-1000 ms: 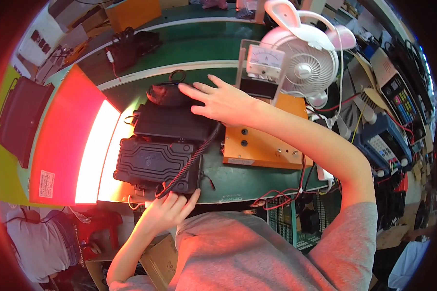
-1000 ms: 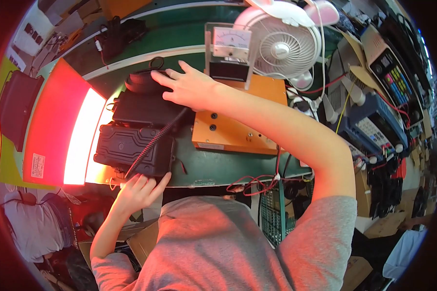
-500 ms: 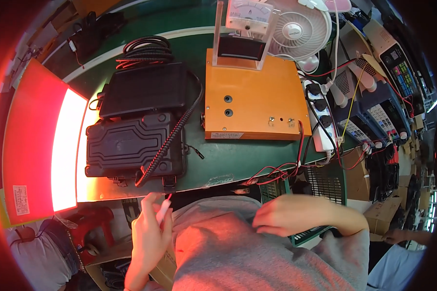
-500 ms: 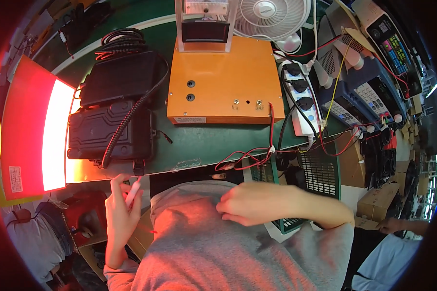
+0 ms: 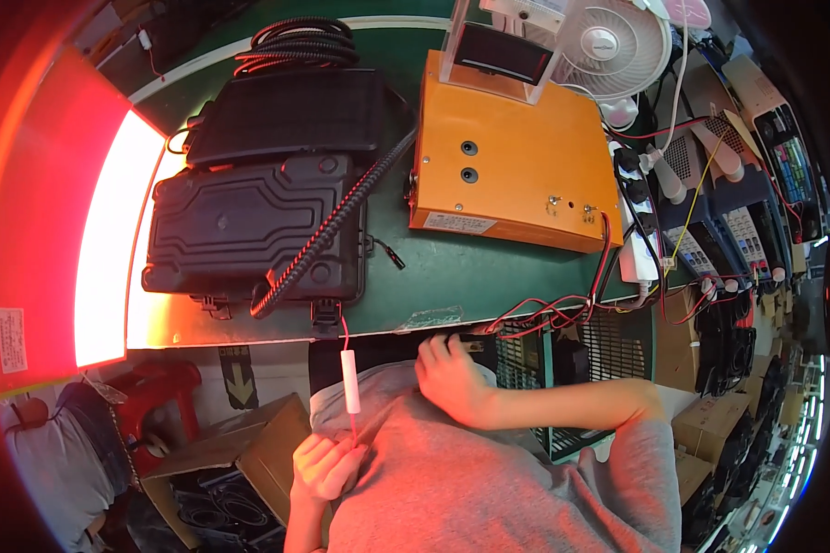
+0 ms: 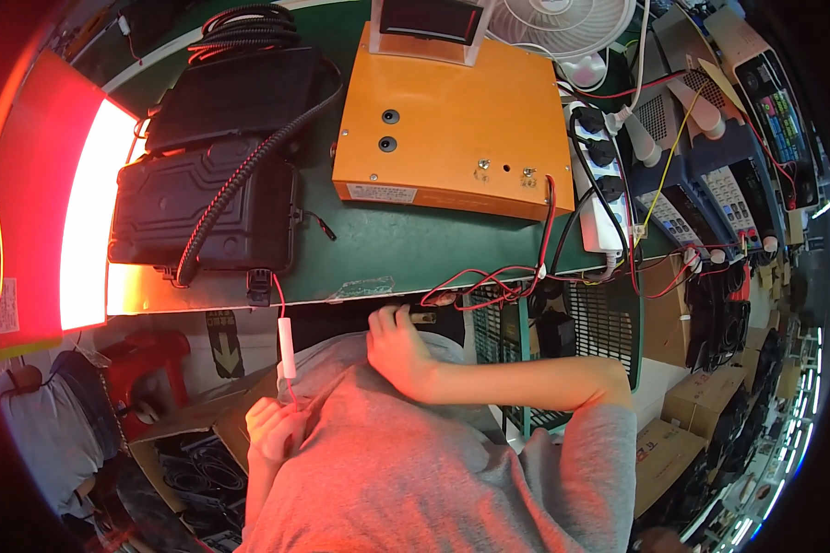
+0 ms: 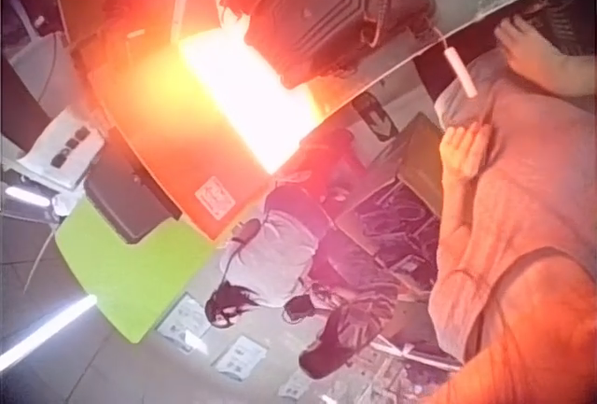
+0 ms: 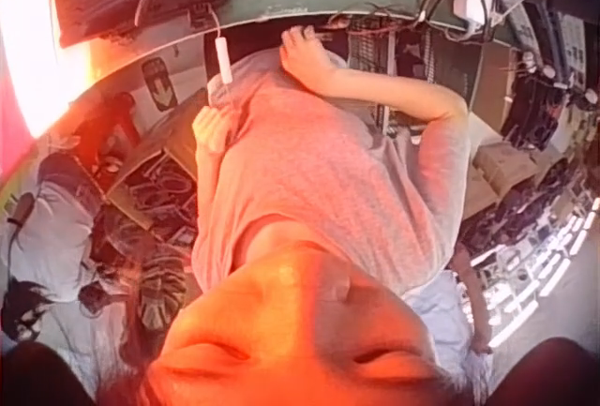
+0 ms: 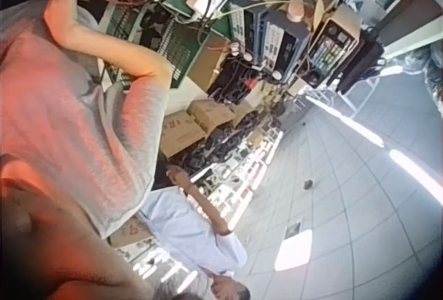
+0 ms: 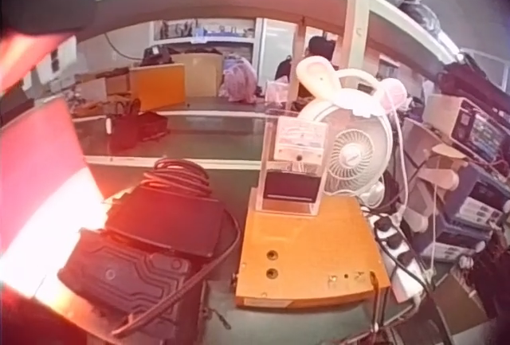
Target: Testing the voltage and functionality of portable power stations using a test rig.
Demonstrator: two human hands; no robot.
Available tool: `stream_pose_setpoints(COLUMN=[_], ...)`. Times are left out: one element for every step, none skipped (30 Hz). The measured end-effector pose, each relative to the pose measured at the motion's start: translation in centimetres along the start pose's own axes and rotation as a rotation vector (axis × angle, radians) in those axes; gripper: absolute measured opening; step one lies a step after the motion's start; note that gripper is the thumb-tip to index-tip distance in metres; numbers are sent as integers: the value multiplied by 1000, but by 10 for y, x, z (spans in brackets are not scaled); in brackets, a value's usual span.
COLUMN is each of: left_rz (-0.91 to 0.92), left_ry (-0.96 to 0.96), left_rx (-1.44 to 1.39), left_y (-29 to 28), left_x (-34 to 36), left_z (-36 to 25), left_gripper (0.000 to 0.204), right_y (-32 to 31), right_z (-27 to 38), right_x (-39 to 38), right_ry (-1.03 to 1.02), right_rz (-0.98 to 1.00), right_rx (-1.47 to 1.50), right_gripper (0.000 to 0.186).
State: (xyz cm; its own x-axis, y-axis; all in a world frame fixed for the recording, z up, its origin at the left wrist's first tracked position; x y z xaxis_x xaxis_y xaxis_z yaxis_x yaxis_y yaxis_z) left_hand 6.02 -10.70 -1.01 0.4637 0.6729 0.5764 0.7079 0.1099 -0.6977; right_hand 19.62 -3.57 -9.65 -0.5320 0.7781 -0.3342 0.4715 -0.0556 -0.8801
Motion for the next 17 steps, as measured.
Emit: stream_pose_setpoints(left_rz=[23,67,65,82,99,155,154,187,221,219,216,212,211,181,152,40,-151], left_ry=[75,101,98,161,221,232,227,273,319,316,348,379,377,437,497,568,565], left_rx=[11,46,46,100,157,160,162,150,137,139,148,156,156,115,70,146,391], left_y=[1,-1,-5,-8,-12,-14,-18,-18,-18,-19,-19,-20,-24,-31,-37,-46,-52], left_x=[-7,-10,-12,-12,-14,-17,-17,-14,-11,-7,-3,3,11,23,33,42,41], left_z=[-8,-12,-13,-18,-22,-22,-22,-24,-27,-27,-30,-33,-33,-39,-45,-55,-63], left_gripper=[10,13,13,13,14,14,14,14,14,14,14,14,14,15,17,17,30], right_y=[2,3,1,11,9,11,13,11,18,36,44,34,30,15,0,-8,-25], right_z=[-4,-12,-18,-17,-17,-19,-21,-25,-28,-29,-33,-36,-41,-49,-57,-63,-68], right_x=[4,8,11,12,11,7,4,3,5,8,9,8,8,11,12,11,11], right_ry=[-9,31,71,45,38,20,1,-30,-33,-44,-55,-139,-141,-116,-89,-126,-150], right_rz=[-1,-54,-108,18,16,53,90,94,92,205,316,261,262,176,91,132,80], right_rx=[-4,-14,-22,-76,-77,-157,-237,-230,-232,-154,-76,167,166,308,451,642,856], right_gripper=[29,30,32,35,35,34,33,30,30,27,23,17,17,15,14,18,21])
Point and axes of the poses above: each hand's wrist, its own x-axis towards the middle knuckle, its own y-axis out of the palm, z = x × y, the point moved 8 cm from there along x, towards the middle knuckle, and after that the axes turned 12 degrees about y, right-handed, at the moved point
